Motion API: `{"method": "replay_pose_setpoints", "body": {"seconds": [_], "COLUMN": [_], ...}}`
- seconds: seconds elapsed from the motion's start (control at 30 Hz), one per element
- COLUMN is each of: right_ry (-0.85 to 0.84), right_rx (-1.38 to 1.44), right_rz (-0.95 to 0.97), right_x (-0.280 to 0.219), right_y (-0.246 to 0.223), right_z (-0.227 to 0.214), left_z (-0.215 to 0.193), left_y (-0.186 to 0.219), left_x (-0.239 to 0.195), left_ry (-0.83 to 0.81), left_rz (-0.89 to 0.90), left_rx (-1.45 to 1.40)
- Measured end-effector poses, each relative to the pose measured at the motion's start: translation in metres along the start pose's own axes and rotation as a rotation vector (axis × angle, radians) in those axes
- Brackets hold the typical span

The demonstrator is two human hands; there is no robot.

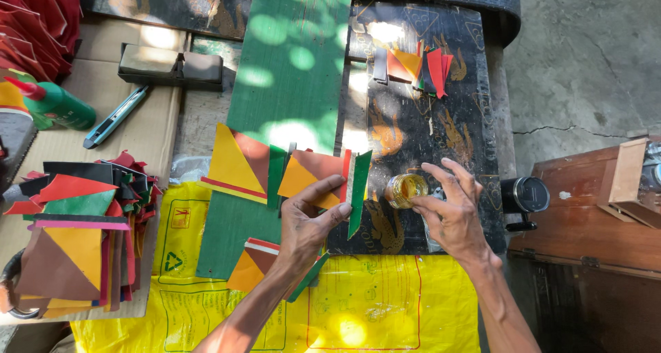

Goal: The person assembles small triangular paper crafts by layering colored pieces and applying adhesive to the edges. They handle multiple pre-cut paper shapes, aligning and pressing them together to form stacked units.

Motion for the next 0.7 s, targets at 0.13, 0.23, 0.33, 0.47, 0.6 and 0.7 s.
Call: {"method": "replay_pose_setpoints", "body": {"seconds": [0.13, 0.23, 0.33, 0.47, 0.6, 0.7], "right_ry": [0.072, 0.152, 0.260, 0.216, 0.181, 0.151], "right_rx": [-0.014, 0.131, 0.660, 1.262, 1.327, 1.370], "right_rz": [0.058, 0.133, 0.270, 0.359, 0.308, 0.320], "right_x": [-0.003, -0.004, -0.009, -0.012, -0.008, -0.007], "right_y": [-0.002, -0.016, -0.039, -0.073, -0.084, -0.084], "right_z": [-0.005, -0.017, -0.009, 0.029, 0.037, 0.037], "left_z": [0.003, 0.007, 0.017, 0.033, 0.036, 0.034], "left_y": [-0.002, -0.007, -0.013, -0.014, -0.010, -0.010], "left_x": [0.000, 0.000, -0.004, -0.012, -0.014, -0.014], "left_ry": [-0.024, -0.025, -0.029, -0.054, -0.064, -0.065], "left_rz": [-0.016, -0.074, -0.146, -0.178, -0.166, -0.171], "left_rx": [-0.122, -0.270, -0.403, -0.522, -0.509, -0.466]}}
Point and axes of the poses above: each hand's wrist, its own x-axis towards the middle knuckle, its own z-axis out of the palm, y = z × x, the point moved 7 cm from there along x, towards the middle knuckle, and after that the axes turned 7 degrees about z, right-handed, at the moved point
